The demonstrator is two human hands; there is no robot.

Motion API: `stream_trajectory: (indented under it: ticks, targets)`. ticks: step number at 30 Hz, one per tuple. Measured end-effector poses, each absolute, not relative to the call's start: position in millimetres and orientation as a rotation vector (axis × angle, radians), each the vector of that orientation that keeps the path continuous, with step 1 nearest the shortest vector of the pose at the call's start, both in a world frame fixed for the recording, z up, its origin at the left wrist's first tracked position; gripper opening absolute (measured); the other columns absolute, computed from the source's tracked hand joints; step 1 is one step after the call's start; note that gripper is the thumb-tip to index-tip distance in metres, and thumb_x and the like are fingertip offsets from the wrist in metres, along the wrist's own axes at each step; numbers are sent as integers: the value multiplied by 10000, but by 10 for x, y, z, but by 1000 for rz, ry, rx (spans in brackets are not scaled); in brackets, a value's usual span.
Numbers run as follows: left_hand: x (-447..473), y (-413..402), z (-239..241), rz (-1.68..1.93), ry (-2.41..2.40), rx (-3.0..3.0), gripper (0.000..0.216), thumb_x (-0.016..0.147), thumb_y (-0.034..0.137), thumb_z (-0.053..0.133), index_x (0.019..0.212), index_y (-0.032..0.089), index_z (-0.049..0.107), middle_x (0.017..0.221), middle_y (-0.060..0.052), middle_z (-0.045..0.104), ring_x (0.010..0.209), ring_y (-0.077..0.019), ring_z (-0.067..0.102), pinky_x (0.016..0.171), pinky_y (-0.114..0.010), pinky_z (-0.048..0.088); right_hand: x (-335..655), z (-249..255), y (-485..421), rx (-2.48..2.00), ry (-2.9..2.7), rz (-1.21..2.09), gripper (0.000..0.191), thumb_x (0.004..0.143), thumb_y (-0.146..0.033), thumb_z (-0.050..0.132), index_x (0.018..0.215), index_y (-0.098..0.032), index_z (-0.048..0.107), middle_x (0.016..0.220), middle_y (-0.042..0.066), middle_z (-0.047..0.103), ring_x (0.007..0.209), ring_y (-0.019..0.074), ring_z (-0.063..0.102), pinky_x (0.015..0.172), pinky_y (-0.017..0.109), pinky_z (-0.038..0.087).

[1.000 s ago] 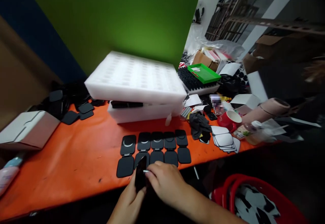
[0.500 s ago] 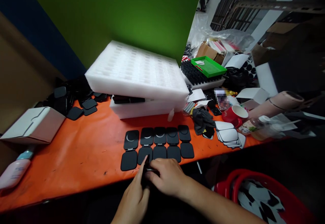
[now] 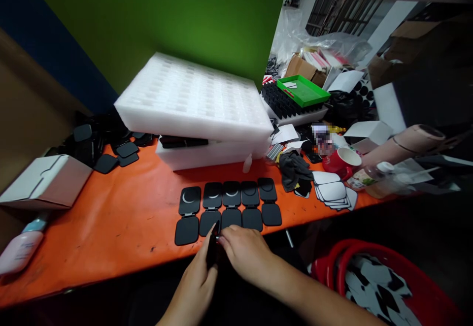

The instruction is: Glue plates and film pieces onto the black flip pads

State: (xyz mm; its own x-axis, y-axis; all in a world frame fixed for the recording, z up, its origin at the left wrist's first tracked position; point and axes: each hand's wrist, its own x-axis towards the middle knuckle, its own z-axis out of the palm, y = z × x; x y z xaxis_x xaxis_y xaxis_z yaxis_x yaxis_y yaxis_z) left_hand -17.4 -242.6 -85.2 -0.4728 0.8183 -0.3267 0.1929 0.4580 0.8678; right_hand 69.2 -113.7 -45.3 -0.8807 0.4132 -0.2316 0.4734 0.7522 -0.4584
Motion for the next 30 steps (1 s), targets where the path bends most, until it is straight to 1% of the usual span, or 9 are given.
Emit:
stream_trajectory:
  ticks: [4, 7, 9, 13, 15, 18, 21, 25, 30]
  targets:
    - [-135, -2423, -819, 1009, 1916, 833, 527, 862, 214, 326, 1374, 146, 221, 1327, -120, 441, 1223, -223, 398, 1018, -371, 308, 704, -348, -1125, 532, 2853, -806, 312, 915, -323, 314, 856, -196, 594, 845, 28, 614, 754, 168, 599, 643, 267, 409]
    - [-91, -2402, -786, 1039, 1845, 779, 474, 888, 301, 313, 1330, 129, 317, 1259, -138, 508, 1175, -248, 452, 948, -359, 391, 705, -242, -1154, 439, 2898, -849, 362, 921, -366, 292, 822, -205, 601, 828, 16, 604, 749, 160, 587, 645, 264, 403]
    - [-73, -2395, -790, 1080, 1840, 726, 467, 887, 315, 322, 1313, 125, 344, 1241, -141, 521, 1165, -260, 460, 931, -368, 405, 698, -208, -1175, 473, 2908, -848, 362, 924, -365, 287, 828, -202, 597, 820, 18, 607, 743, 159, 583, 648, 264, 400]
    - [-74, -2413, -859, 1143, 1870, 683, 507, 875, 259, 324, 1360, 135, 245, 1319, -122, 448, 1216, -231, 403, 996, -365, 332, 690, -250, -1198, 563, 2875, -831, 320, 922, -339, 307, 837, -202, 584, 804, 16, 620, 734, 158, 586, 646, 260, 398]
    - [-82, -2427, -881, 1093, 1897, 710, 536, 870, 241, 313, 1378, 122, 189, 1315, -131, 451, 1210, -222, 413, 1007, -365, 312, 690, -288, -1211, 557, 2877, -800, 299, 917, -333, 325, 832, -205, 581, 813, 15, 624, 744, 163, 588, 654, 263, 405]
    - [-97, -2435, -858, 986, 1941, 745, 589, 856, 207, 308, 1394, 97, 95, 1278, -153, 488, 1180, -233, 449, 985, -383, 333, 689, -305, -1238, 518, 2897, -754, 275, 911, -308, 336, 848, -200, 581, 844, 24, 625, 773, 171, 590, 677, 271, 417]
    - [-113, -2442, -822, 929, 1945, 794, 620, 857, 218, 309, 1401, 118, 26, 1314, -146, 453, 1202, -232, 426, 978, -380, 343, 695, -274, -1256, 525, 2891, -752, 269, 903, -312, 344, 899, -190, 584, 880, 42, 626, 795, 184, 594, 690, 281, 426]
    - [-113, -2485, -887, 938, 1929, 924, 644, 856, 271, 362, 1405, 172, 39, 1394, -113, 348, 1257, -221, 346, 1010, -355, 313, 720, -263, -1245, 529, 2852, -885, 293, 850, -416, 426, 924, -190, 597, 902, 46, 639, 803, 198, 594, 683, 283, 419]
    - [-97, -2503, -994, 949, 1901, 1009, 578, 864, 268, 356, 1394, 171, 146, 1332, -126, 435, 1218, -219, 409, 988, -351, 353, 751, -403, -1243, 679, 2726, -1152, 247, 810, -410, 501, 802, -194, 620, 787, -6, 646, 683, 130, 567, 555, 206, 350]
